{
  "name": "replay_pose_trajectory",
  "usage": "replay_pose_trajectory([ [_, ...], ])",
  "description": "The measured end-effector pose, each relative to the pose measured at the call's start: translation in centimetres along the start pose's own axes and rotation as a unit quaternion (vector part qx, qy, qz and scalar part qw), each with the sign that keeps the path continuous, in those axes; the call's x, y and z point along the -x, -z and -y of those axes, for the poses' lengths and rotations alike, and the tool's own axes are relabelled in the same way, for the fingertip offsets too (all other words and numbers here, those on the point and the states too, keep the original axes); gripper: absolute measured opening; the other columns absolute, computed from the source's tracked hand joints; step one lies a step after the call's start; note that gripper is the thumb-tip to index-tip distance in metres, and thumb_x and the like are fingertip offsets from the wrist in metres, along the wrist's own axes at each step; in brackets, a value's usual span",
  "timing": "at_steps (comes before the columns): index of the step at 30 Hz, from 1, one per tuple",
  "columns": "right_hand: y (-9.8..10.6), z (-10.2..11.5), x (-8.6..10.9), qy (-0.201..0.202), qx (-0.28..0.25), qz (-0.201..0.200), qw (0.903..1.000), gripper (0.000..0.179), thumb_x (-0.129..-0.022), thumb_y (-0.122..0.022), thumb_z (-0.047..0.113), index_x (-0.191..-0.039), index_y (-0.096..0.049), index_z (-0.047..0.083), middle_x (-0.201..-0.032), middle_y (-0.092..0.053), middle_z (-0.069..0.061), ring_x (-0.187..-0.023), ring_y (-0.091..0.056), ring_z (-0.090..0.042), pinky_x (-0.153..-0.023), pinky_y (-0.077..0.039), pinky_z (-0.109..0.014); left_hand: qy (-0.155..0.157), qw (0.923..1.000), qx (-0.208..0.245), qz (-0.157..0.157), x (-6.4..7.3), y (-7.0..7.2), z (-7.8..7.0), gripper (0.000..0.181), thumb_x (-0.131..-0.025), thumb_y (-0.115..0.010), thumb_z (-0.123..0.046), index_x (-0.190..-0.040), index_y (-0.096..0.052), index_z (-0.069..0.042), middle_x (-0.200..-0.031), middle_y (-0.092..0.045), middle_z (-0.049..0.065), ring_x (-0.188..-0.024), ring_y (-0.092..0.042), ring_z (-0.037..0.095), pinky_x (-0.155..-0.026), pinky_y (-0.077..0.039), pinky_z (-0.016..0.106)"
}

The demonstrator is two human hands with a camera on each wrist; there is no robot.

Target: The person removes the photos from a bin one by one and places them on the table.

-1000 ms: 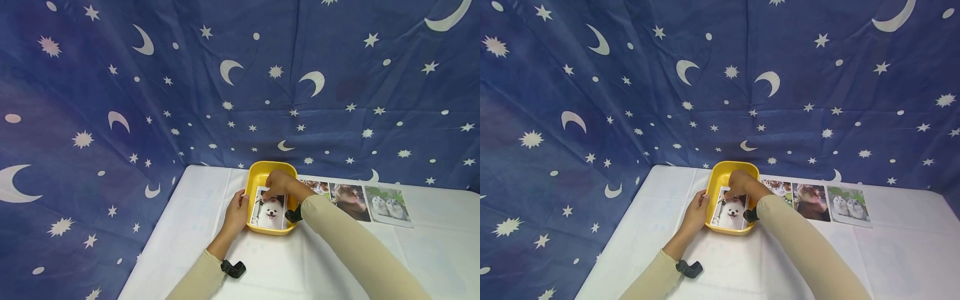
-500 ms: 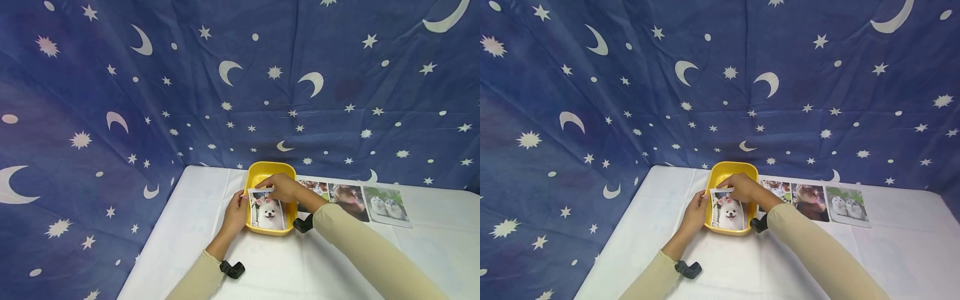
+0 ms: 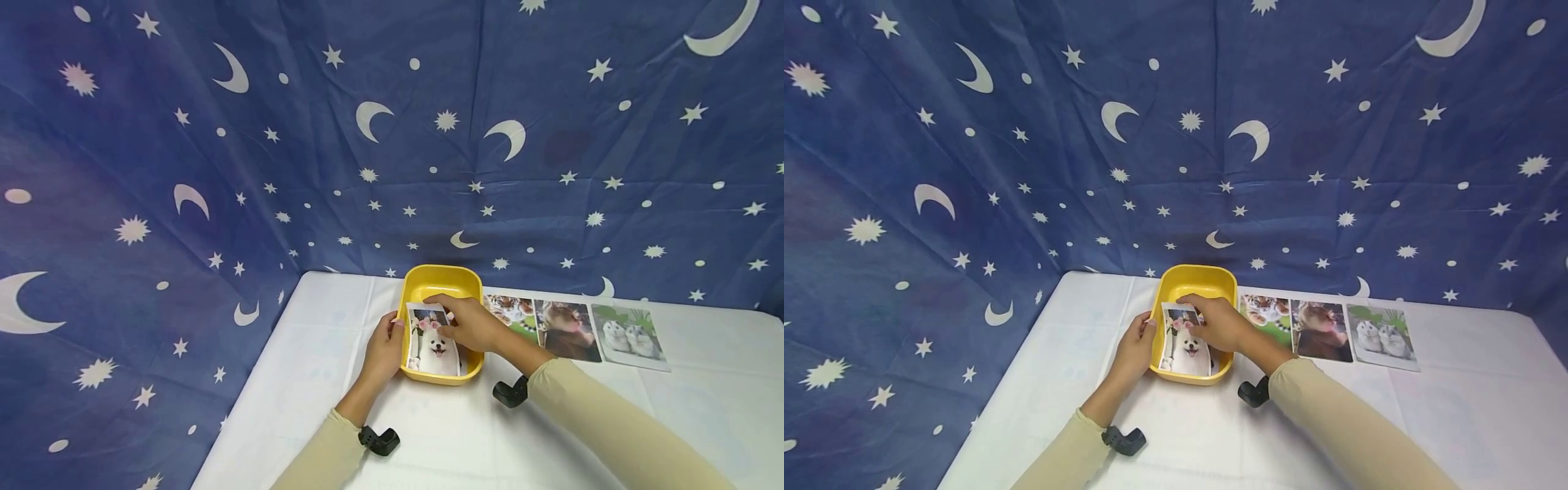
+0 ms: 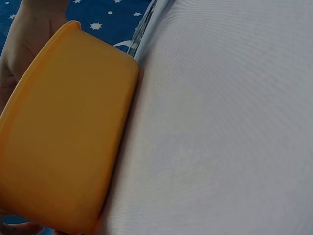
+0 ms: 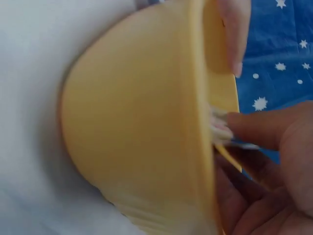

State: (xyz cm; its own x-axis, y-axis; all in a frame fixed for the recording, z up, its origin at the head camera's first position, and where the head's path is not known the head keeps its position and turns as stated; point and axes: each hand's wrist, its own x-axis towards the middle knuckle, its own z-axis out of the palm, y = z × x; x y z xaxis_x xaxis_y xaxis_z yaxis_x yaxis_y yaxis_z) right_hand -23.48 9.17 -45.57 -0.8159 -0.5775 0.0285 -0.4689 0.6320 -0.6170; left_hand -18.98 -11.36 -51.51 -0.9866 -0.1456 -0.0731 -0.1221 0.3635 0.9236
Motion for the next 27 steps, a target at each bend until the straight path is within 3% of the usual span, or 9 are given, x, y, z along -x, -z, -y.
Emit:
replay_pose_trajectory([
  [3,-0.4,0.2,0.4,0.015,0.016,-0.001,0.9997,0.069,-0.090,-0.075,0.002,-0.151,-0.048,0.019,-0.119,-0.071,-0.011,-0.086,-0.061,-0.017,-0.080,-0.054,-0.033,0.002,1.0000,0.005,0.004,0.0,-0.1,0.0,0.043,-0.110,-0.043,-0.032,-0.148,-0.050,-0.012,-0.119,-0.065,0.010,-0.103,-0.062,0.022,-0.092,-0.053,0.041],
  [6,-0.3,0.5,0.9,0.020,0.015,-0.030,0.9992,0.071,-0.089,-0.074,-0.001,-0.152,-0.046,0.019,-0.104,-0.073,-0.013,-0.075,-0.060,-0.017,-0.069,-0.053,-0.031,0.001,1.0000,0.006,0.002,0.0,-0.1,0.0,0.043,-0.110,-0.044,-0.031,-0.147,-0.051,-0.011,-0.119,-0.065,0.010,-0.105,-0.062,0.022,-0.095,-0.051,0.042],
  [10,1.4,0.6,2.0,-0.021,-0.047,-0.090,0.9947,0.073,-0.090,-0.074,0.002,-0.153,-0.045,0.025,-0.108,-0.071,-0.017,-0.072,-0.063,-0.016,-0.060,-0.051,-0.029,-0.005,1.0000,0.002,-0.002,0.0,-0.1,0.0,0.042,-0.110,-0.045,-0.030,-0.146,-0.052,-0.010,-0.119,-0.066,0.010,-0.106,-0.062,0.023,-0.096,-0.050,0.044],
  [14,3.9,0.0,3.9,-0.065,-0.133,-0.132,0.9801,0.081,-0.090,-0.074,0.000,-0.155,-0.039,0.033,-0.121,-0.063,-0.019,-0.080,-0.071,-0.021,-0.066,-0.060,-0.034,-0.013,0.9999,0.001,-0.001,0.2,0.1,-0.1,0.041,-0.110,-0.045,-0.030,-0.145,-0.053,-0.009,-0.119,-0.066,0.012,-0.105,-0.062,0.024,-0.095,-0.051,0.045],
  [17,5.5,-1.1,5.8,-0.095,-0.166,-0.144,0.9709,0.084,-0.091,-0.073,-0.003,-0.156,-0.036,0.034,-0.121,-0.057,-0.019,-0.080,-0.070,-0.023,-0.068,-0.062,-0.036,-0.016,0.9998,0.007,0.002,0.2,0.1,-0.2,0.042,-0.110,-0.045,-0.030,-0.145,-0.052,-0.009,-0.120,-0.066,0.013,-0.104,-0.063,0.024,-0.094,-0.052,0.044],
  [20,6.2,-2.6,8.1,-0.125,-0.164,-0.154,0.9662,0.081,-0.092,-0.071,-0.002,-0.157,-0.036,0.032,-0.124,-0.056,-0.019,-0.084,-0.067,-0.022,-0.069,-0.062,-0.035,-0.018,0.9998,0.011,0.005,0.2,0.2,-0.3,0.042,-0.110,-0.045,-0.030,-0.146,-0.052,-0.008,-0.120,-0.065,0.013,-0.103,-0.063,0.024,-0.092,-0.052,0.043],
  [27,4.6,-6.2,12.5,-0.178,-0.177,-0.127,0.9595,0.080,-0.093,-0.073,0.004,-0.159,-0.034,0.024,-0.099,-0.055,-0.015,-0.073,-0.053,-0.014,-0.061,-0.055,-0.032,-0.009,0.9998,0.014,0.008,0.3,0.2,-0.2,0.043,-0.110,-0.044,-0.031,-0.147,-0.051,-0.010,-0.120,-0.065,0.012,-0.103,-0.062,0.024,-0.093,-0.052,0.042],
])
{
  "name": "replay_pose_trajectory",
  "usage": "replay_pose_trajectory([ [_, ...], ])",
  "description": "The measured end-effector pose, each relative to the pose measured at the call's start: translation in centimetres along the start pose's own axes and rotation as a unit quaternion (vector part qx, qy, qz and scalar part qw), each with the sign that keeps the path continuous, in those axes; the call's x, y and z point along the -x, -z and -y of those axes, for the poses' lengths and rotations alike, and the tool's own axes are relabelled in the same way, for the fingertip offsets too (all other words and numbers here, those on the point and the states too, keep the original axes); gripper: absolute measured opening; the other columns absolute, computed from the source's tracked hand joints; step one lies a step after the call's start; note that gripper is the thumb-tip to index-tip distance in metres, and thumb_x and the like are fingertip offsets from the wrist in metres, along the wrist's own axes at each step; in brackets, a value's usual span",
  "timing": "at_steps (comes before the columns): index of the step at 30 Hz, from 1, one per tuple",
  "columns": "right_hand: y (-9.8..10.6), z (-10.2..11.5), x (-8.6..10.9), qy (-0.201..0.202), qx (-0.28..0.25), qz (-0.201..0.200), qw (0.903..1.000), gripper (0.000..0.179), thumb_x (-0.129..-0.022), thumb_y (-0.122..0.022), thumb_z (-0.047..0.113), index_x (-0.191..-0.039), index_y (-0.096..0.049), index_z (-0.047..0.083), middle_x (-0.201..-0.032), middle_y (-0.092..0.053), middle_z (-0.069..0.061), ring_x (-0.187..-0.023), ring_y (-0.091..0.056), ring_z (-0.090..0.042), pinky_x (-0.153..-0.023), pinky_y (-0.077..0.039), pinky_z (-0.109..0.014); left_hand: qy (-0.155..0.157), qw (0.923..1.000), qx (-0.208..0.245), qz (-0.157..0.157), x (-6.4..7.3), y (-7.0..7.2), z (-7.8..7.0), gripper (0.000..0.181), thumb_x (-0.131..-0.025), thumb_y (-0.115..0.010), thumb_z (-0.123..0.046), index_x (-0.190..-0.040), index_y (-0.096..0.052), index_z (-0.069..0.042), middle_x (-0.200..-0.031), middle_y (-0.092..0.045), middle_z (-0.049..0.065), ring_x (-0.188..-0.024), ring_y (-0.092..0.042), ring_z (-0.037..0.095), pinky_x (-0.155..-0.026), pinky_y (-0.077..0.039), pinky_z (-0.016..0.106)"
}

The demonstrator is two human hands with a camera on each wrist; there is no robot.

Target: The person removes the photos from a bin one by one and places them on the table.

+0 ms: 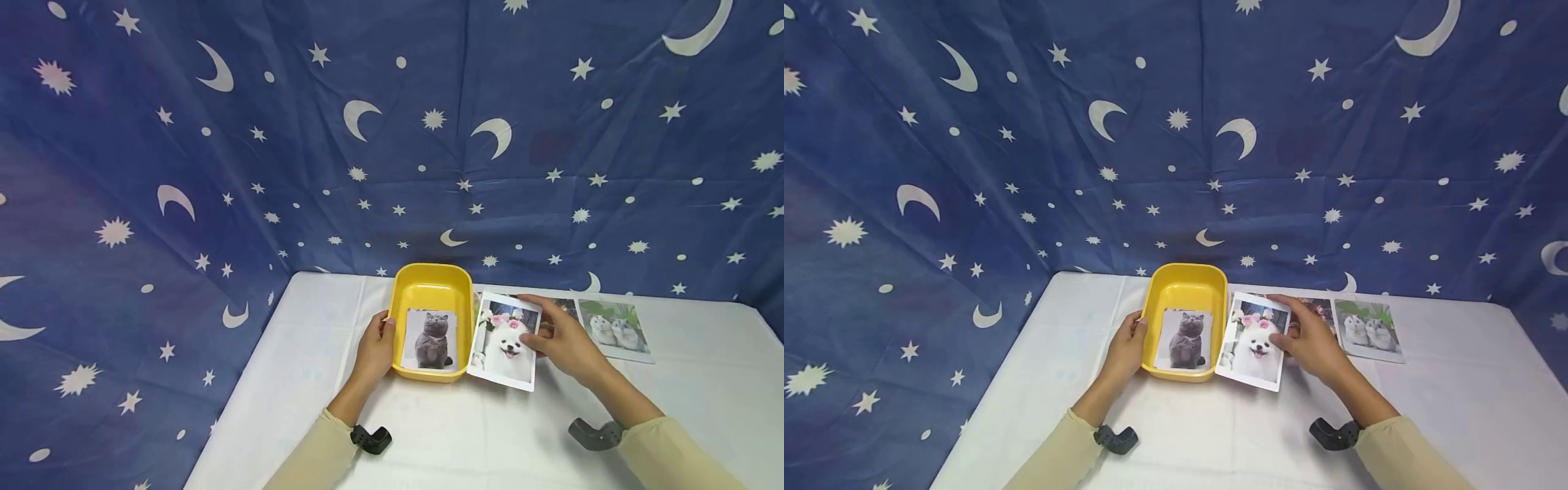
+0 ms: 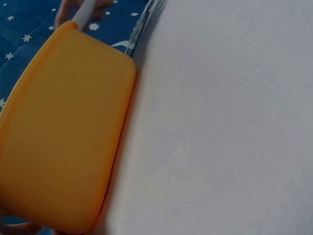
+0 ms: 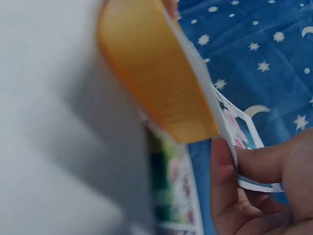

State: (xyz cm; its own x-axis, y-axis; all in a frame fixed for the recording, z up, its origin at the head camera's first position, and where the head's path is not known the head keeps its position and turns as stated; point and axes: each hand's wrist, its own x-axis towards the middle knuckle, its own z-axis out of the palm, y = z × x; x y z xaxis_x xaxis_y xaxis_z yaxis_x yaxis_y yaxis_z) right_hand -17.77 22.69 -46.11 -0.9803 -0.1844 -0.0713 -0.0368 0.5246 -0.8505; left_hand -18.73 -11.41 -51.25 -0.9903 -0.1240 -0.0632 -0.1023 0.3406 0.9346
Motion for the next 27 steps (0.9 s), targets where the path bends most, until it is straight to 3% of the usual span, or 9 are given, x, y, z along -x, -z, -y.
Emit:
replay_pose_trajectory([
  [3,-0.3,-1.8,1.0,-0.010,0.015,0.016,0.9997,0.078,-0.091,-0.074,0.004,-0.158,-0.037,0.020,-0.098,-0.060,-0.016,-0.069,-0.055,-0.015,-0.058,-0.053,-0.032,-0.001,1.0000,0.001,0.002,0.0,0.0,0.0,0.043,-0.110,-0.044,-0.032,-0.147,-0.050,-0.010,-0.120,-0.064,0.012,-0.103,-0.062,0.023,-0.093,-0.052,0.042],
  [5,-0.5,-2.7,1.6,-0.009,0.033,0.020,0.9992,0.077,-0.090,-0.075,0.006,-0.156,-0.039,0.020,-0.113,-0.063,-0.019,-0.072,-0.059,-0.014,-0.058,-0.054,-0.030,-0.002,1.0000,-0.001,0.001,0.0,0.0,0.0,0.043,-0.110,-0.044,-0.032,-0.147,-0.051,-0.010,-0.119,-0.065,0.012,-0.102,-0.062,0.023,-0.093,-0.052,0.042],
  [8,-1.0,-3.6,2.3,-0.002,0.069,0.019,0.9974,0.076,-0.088,-0.077,0.008,-0.154,-0.043,0.022,-0.115,-0.066,-0.016,-0.065,-0.056,-0.012,-0.054,-0.050,-0.028,-0.001,1.0000,-0.001,0.001,0.0,0.0,0.0,0.043,-0.110,-0.044,-0.032,-0.147,-0.051,-0.010,-0.120,-0.065,0.012,-0.103,-0.062,0.023,-0.093,-0.052,0.042],
  [11,-1.6,-4.0,2.8,0.029,0.110,0.019,0.9933,0.079,-0.085,-0.080,0.009,-0.154,-0.044,0.022,-0.107,-0.067,-0.011,-0.059,-0.051,-0.006,-0.052,-0.045,-0.025,0.001,1.0000,0.002,0.001,0.0,0.0,0.0,0.043,-0.110,-0.044,-0.032,-0.147,-0.051,-0.010,-0.120,-0.065,0.012,-0.103,-0.062,0.023,-0.093,-0.052,0.042],
  [12,-1.8,-4.1,2.9,0.039,0.123,0.019,0.9914,0.080,-0.084,-0.081,0.009,-0.154,-0.043,0.022,-0.096,-0.066,-0.008,-0.056,-0.047,-0.006,-0.051,-0.043,-0.025,0.000,1.0000,0.003,0.001,0.0,0.0,0.0,0.043,-0.110,-0.044,-0.032,-0.147,-0.051,-0.010,-0.120,-0.065,0.012,-0.103,-0.062,0.023,-0.093,-0.052,0.042],
  [14,-2.2,-4.2,2.9,0.068,0.154,0.010,0.9856,0.081,-0.082,-0.084,0.010,-0.153,-0.045,0.019,-0.087,-0.062,-0.003,-0.056,-0.044,-0.003,-0.052,-0.040,-0.024,0.000,1.0000,0.004,0.000,0.1,0.0,0.0,0.043,-0.110,-0.045,-0.032,-0.147,-0.051,-0.010,-0.120,-0.064,0.012,-0.103,-0.062,0.023,-0.093,-0.052,0.042],
  [18,-2.9,-4.0,2.8,0.090,0.196,0.001,0.9766,0.076,-0.080,-0.086,0.012,-0.148,-0.051,0.016,-0.071,-0.051,0.004,-0.059,-0.043,-0.004,-0.056,-0.038,-0.024,0.002,1.0000,0.002,-0.001,0.1,0.1,0.0,0.043,-0.110,-0.045,-0.032,-0.147,-0.051,-0.010,-0.120,-0.064,0.012,-0.103,-0.062,0.023,-0.093,-0.051,0.042],
  [24,-3.5,-3.7,2.7,0.088,0.227,-0.006,0.9700,0.066,-0.079,-0.088,0.017,-0.139,-0.060,0.010,-0.091,-0.065,-0.001,-0.072,-0.050,-0.011,-0.064,-0.043,-0.029,0.003,1.0000,-0.001,-0.002,0.0,0.1,0.0,0.043,-0.110,-0.045,-0.032,-0.146,-0.051,-0.010,-0.120,-0.064,0.012,-0.103,-0.062,0.023,-0.094,-0.051,0.042],
  [27,-3.7,-3.5,2.8,0.083,0.243,-0.010,0.9663,0.063,-0.079,-0.088,0.019,-0.135,-0.062,0.009,-0.107,-0.070,-0.008,-0.085,-0.063,-0.023,-0.074,-0.052,-0.039,0.003,1.0000,-0.006,0.001,0.0,0.0,0.0,0.043,-0.110,-0.045,-0.032,-0.147,-0.051,-0.010,-0.122,-0.064,0.011,-0.105,-0.062,0.023,-0.095,-0.052,0.043],
])
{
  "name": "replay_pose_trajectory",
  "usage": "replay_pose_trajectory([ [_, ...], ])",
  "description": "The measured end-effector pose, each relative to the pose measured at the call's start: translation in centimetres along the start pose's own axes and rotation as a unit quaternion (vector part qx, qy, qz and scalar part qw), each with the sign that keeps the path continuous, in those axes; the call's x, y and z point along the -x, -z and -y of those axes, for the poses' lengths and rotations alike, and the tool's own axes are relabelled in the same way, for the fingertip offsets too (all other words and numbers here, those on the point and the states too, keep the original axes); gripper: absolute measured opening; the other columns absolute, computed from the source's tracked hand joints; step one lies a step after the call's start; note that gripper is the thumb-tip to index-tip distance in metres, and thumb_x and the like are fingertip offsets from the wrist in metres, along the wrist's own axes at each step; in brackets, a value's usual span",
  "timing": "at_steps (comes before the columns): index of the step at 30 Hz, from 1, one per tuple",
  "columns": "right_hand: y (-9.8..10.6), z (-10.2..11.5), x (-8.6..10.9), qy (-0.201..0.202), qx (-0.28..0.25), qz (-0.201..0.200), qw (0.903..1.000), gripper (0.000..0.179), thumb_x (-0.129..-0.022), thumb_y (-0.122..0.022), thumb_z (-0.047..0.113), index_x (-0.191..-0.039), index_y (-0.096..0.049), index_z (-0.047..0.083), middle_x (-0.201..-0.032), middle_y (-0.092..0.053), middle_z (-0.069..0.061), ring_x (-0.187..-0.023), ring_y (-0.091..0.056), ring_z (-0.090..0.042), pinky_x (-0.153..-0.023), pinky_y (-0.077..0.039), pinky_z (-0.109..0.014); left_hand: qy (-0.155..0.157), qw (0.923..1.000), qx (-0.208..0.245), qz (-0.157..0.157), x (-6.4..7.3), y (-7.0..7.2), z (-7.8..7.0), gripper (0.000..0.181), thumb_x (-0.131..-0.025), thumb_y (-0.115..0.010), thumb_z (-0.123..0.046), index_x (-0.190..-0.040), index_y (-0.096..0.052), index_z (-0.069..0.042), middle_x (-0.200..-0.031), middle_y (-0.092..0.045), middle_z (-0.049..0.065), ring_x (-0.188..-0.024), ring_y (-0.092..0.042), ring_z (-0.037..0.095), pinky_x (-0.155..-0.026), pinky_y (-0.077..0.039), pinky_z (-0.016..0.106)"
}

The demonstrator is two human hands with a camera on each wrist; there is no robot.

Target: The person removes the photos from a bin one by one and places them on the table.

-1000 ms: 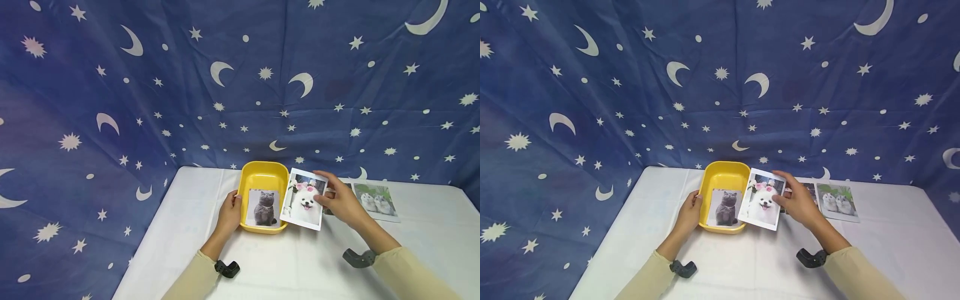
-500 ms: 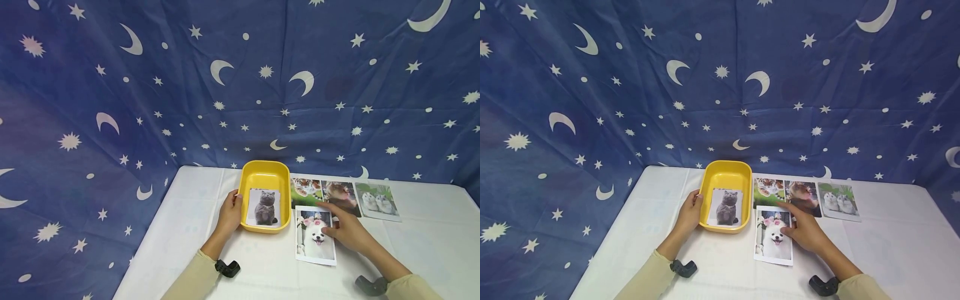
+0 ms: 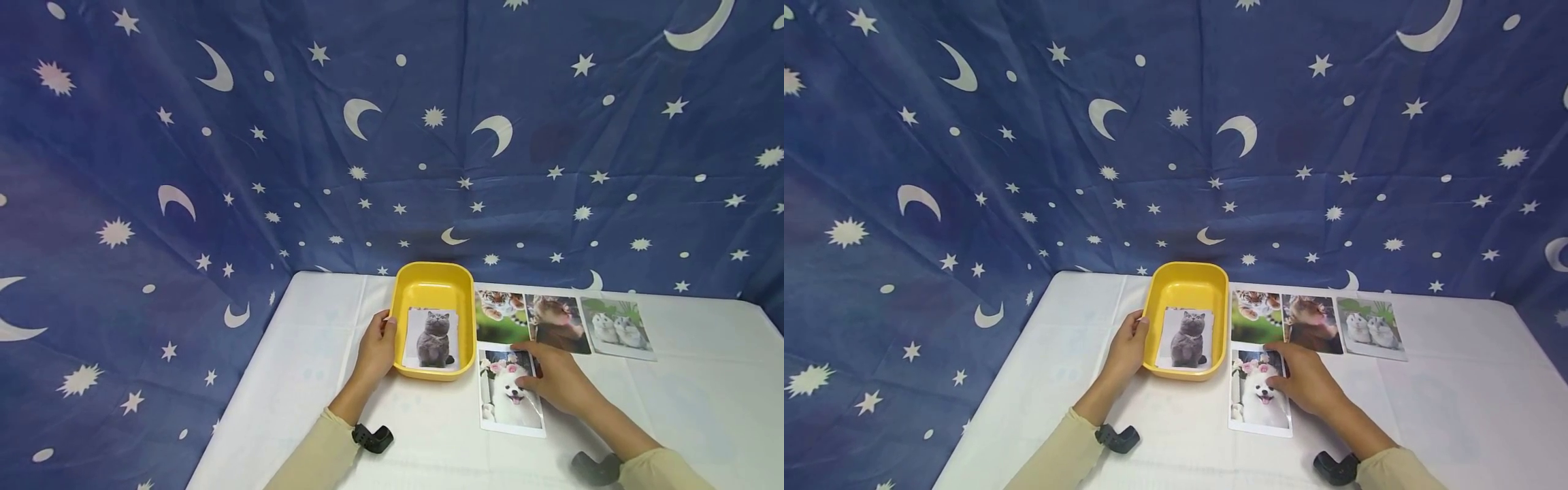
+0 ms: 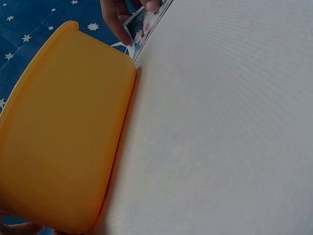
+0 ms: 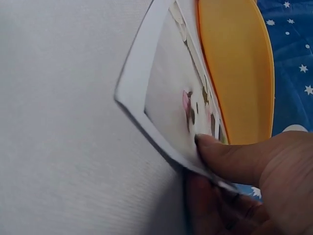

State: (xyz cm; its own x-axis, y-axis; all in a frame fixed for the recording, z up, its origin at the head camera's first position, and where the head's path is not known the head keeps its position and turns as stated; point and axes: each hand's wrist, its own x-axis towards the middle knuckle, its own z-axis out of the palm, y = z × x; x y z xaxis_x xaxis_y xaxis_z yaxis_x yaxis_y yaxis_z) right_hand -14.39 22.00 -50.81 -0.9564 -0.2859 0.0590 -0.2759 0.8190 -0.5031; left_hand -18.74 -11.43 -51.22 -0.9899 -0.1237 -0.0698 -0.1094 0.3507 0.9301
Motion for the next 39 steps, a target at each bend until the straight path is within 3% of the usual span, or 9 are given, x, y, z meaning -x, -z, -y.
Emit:
replay_pose_trajectory([
  [3,0.1,0.2,0.1,-0.001,0.025,-0.009,0.9997,0.062,-0.078,-0.088,0.022,-0.133,-0.063,0.008,-0.120,-0.070,-0.017,-0.104,-0.067,-0.038,-0.086,-0.054,-0.055,0.001,1.0000,-0.003,0.002,0.0,0.0,-0.1,0.043,-0.110,-0.044,-0.033,-0.146,-0.051,-0.011,-0.122,-0.064,0.011,-0.107,-0.062,0.023,-0.097,-0.051,0.044],
  [4,0.2,0.3,0.1,-0.005,0.031,-0.009,0.9995,0.062,-0.078,-0.088,0.023,-0.133,-0.063,0.008,-0.116,-0.071,-0.018,-0.104,-0.067,-0.039,-0.085,-0.054,-0.055,-0.001,1.0000,-0.004,0.001,-0.1,0.0,-0.1,0.042,-0.110,-0.045,-0.032,-0.146,-0.051,-0.011,-0.122,-0.064,0.011,-0.108,-0.062,0.023,-0.097,-0.051,0.044],
  [9,0.7,0.9,-0.2,-0.033,0.050,-0.001,0.9982,0.069,-0.075,-0.090,0.025,-0.135,-0.059,0.006,-0.085,-0.060,-0.005,-0.075,-0.055,-0.021,-0.062,-0.045,-0.039,-0.006,1.0000,0.002,-0.001,-0.2,0.0,-0.2,0.041,-0.110,-0.045,-0.031,-0.145,-0.052,-0.010,-0.122,-0.065,0.012,-0.107,-0.062,0.024,-0.096,-0.052,0.043],
  [12,1.0,1.6,-0.8,-0.036,0.050,-0.002,0.9981,0.071,-0.074,-0.091,0.023,-0.136,-0.059,0.006,-0.082,-0.058,-0.002,-0.072,-0.050,-0.017,-0.060,-0.042,-0.036,-0.007,1.0000,0.000,-0.003,-0.3,0.1,-0.4,0.042,-0.110,-0.045,-0.031,-0.146,-0.051,-0.010,-0.122,-0.065,0.012,-0.107,-0.062,0.024,-0.096,-0.052,0.044],
  [19,2.2,4.6,-4.3,0.021,0.027,-0.047,0.9983,0.068,-0.078,-0.089,0.019,-0.137,-0.059,0.003,-0.073,-0.055,-0.001,-0.063,-0.045,-0.014,-0.055,-0.039,-0.027,-0.003,1.0000,0.000,-0.003,-0.3,0.1,-0.3,0.042,-0.110,-0.044,-0.031,-0.146,-0.051,-0.010,-0.121,-0.064,0.011,-0.106,-0.062,0.023,-0.096,-0.052,0.043],
  [24,3.8,7.6,-8.4,0.074,0.011,-0.057,0.9955,0.062,-0.083,-0.087,0.026,-0.135,-0.061,0.006,-0.088,-0.064,-0.008,-0.070,-0.054,-0.015,-0.062,-0.049,-0.028,-0.006,1.0000,0.006,-0.001,-0.3,0.1,-0.3,0.042,-0.110,-0.044,-0.031,-0.145,-0.051,-0.010,-0.121,-0.064,0.012,-0.105,-0.062,0.023,-0.094,-0.052,0.042],
  [28,3.8,9.8,-11.9,0.085,-0.017,0.011,0.9962,0.057,-0.085,-0.085,0.032,-0.132,-0.064,0.008,-0.102,-0.067,-0.012,-0.085,-0.063,-0.022,-0.071,-0.055,-0.033,-0.008,1.0000,-0.001,-0.003,-0.4,0.1,-0.2,0.041,-0.110,-0.044,-0.031,-0.145,-0.051,-0.010,-0.121,-0.065,0.011,-0.105,-0.062,0.023,-0.094,-0.052,0.043],
  [32,2.1,10.8,-14.9,0.085,-0.047,0.095,0.9907,0.057,-0.085,-0.084,0.037,-0.131,-0.065,0.010,-0.113,-0.069,-0.015,-0.098,-0.065,-0.028,-0.082,-0.058,-0.038,-0.002,1.0000,-0.004,0.000,-0.3,0.1,0.0,0.042,-0.110,-0.044,-0.030,-0.146,-0.051,-0.010,-0.122,-0.064,0.012,-0.107,-0.062,0.024,-0.094,-0.052,0.044],
  [39,-1.0,11.0,-17.8,0.087,-0.043,0.174,0.9799,0.052,-0.085,-0.084,0.038,-0.125,-0.071,0.007,-0.115,-0.071,-0.013,-0.099,-0.064,-0.024,-0.092,-0.055,-0.041,0.011,0.9999,-0.004,0.009,-0.2,0.1,0.3,0.043,-0.110,-0.044,-0.033,-0.147,-0.049,-0.013,-0.123,-0.064,0.010,-0.106,-0.062,0.022,-0.093,-0.053,0.041],
])
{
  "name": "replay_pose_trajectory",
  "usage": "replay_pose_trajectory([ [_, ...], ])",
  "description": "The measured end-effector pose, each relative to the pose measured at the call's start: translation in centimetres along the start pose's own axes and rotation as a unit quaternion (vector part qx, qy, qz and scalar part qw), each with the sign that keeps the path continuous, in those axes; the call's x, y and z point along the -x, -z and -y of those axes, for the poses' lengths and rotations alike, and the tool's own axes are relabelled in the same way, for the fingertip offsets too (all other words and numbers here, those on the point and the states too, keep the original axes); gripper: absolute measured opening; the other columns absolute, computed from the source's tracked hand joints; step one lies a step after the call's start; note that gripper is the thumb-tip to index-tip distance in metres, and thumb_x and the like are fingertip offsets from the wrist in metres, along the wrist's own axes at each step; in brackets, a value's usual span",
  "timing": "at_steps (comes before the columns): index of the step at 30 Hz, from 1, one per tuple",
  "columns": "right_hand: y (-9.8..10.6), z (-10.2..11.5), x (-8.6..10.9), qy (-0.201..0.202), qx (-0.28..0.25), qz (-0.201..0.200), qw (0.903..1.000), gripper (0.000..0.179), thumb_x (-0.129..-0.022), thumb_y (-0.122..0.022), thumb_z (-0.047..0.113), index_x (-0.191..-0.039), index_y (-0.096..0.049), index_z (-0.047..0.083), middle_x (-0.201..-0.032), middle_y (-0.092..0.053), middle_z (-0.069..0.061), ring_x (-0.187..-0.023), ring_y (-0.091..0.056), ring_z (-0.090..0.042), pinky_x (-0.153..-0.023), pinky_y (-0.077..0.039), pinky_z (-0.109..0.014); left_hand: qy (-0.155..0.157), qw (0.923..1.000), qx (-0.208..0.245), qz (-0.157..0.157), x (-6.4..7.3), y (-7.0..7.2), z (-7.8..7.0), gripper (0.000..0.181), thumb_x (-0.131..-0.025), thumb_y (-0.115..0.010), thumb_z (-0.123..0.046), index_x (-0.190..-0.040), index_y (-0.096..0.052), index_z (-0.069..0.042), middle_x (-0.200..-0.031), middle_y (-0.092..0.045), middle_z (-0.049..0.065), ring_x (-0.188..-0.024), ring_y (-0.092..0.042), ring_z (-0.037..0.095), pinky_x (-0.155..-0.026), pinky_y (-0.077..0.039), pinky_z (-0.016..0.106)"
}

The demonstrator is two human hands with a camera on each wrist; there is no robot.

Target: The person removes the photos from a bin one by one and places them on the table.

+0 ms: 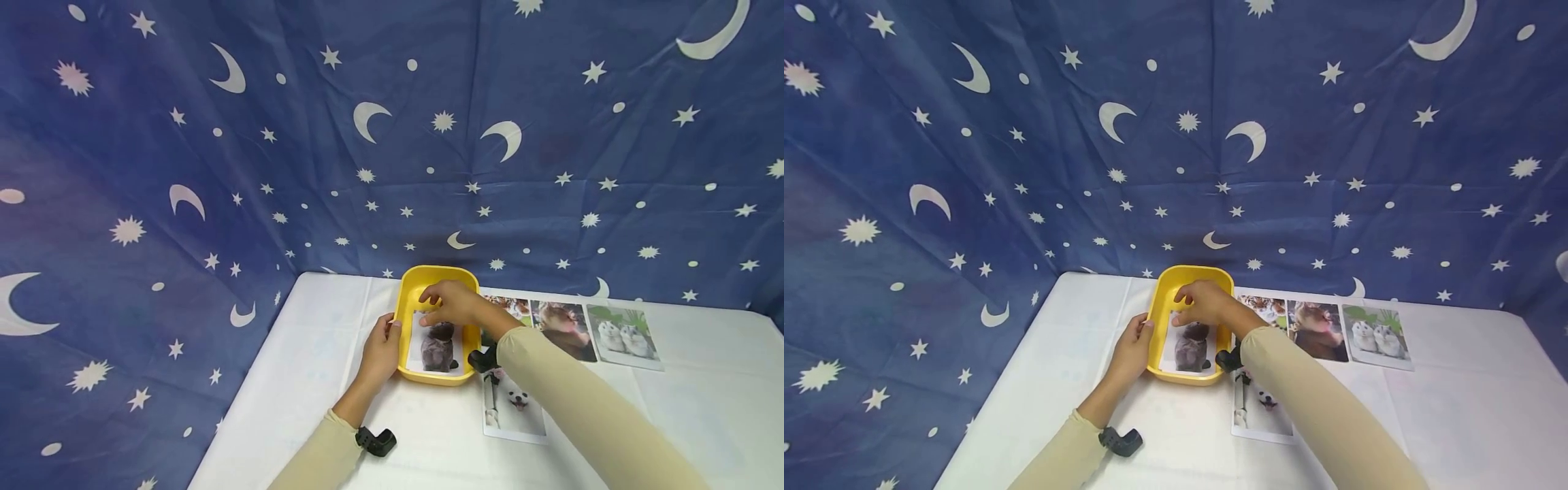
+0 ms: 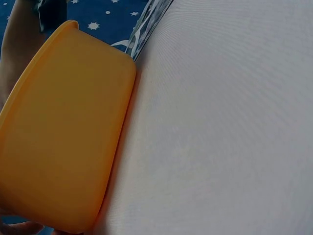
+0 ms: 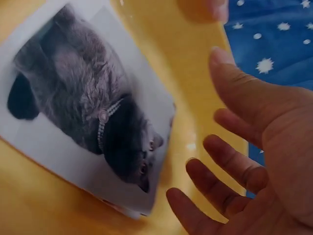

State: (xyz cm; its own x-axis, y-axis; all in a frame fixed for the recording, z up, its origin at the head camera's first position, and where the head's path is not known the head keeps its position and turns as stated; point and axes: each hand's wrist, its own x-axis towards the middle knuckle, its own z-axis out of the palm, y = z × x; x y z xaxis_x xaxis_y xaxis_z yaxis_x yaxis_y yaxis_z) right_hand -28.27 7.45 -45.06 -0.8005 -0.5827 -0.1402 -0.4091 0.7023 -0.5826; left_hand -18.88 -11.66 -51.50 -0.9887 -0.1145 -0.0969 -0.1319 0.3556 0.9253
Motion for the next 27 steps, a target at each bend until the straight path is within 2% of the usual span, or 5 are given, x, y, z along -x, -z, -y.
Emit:
replay_pose_trajectory([
  [4,-0.8,-0.3,-1.2,-0.018,0.028,0.017,0.9993,0.045,-0.084,-0.085,0.037,-0.117,-0.075,0.008,-0.106,-0.073,-0.006,-0.096,-0.062,-0.020,-0.094,-0.053,-0.039,-0.008,1.0000,0.003,-0.002,0.0,0.0,0.0,0.042,-0.110,-0.044,-0.033,-0.146,-0.051,-0.012,-0.121,-0.065,0.010,-0.104,-0.062,0.022,-0.091,-0.053,0.041],
  [10,-1.5,-0.6,-1.9,-0.050,0.055,0.026,0.9969,0.037,-0.082,-0.087,0.035,-0.107,-0.076,0.010,-0.093,-0.070,0.000,-0.086,-0.057,-0.016,-0.089,-0.052,-0.034,-0.012,0.9999,0.009,-0.006,-0.1,-0.1,0.0,0.041,-0.110,-0.045,-0.031,-0.145,-0.052,-0.010,-0.120,-0.066,0.012,-0.102,-0.063,0.022,-0.091,-0.054,0.039],
  [15,-1.8,-0.3,-1.8,-0.046,0.059,0.030,0.9967,0.034,-0.081,-0.088,0.031,-0.107,-0.078,0.012,-0.094,-0.072,0.001,-0.086,-0.058,-0.015,-0.090,-0.053,-0.034,-0.012,0.9999,0.011,-0.006,-0.1,-0.1,0.0,0.042,-0.110,-0.044,-0.031,-0.145,-0.051,-0.010,-0.121,-0.065,0.012,-0.103,-0.064,0.022,-0.090,-0.054,0.039],
  [27,-1.5,0.3,-1.2,-0.040,0.066,0.039,0.9963,0.024,-0.081,-0.087,0.022,-0.102,-0.080,0.011,-0.090,-0.073,0.002,-0.082,-0.059,-0.013,-0.085,-0.055,-0.031,-0.009,0.9999,0.007,-0.007,0.0,-0.1,0.1,0.042,-0.110,-0.045,-0.032,-0.145,-0.052,-0.010,-0.121,-0.065,0.011,-0.104,-0.063,0.022,-0.092,-0.053,0.040],
])
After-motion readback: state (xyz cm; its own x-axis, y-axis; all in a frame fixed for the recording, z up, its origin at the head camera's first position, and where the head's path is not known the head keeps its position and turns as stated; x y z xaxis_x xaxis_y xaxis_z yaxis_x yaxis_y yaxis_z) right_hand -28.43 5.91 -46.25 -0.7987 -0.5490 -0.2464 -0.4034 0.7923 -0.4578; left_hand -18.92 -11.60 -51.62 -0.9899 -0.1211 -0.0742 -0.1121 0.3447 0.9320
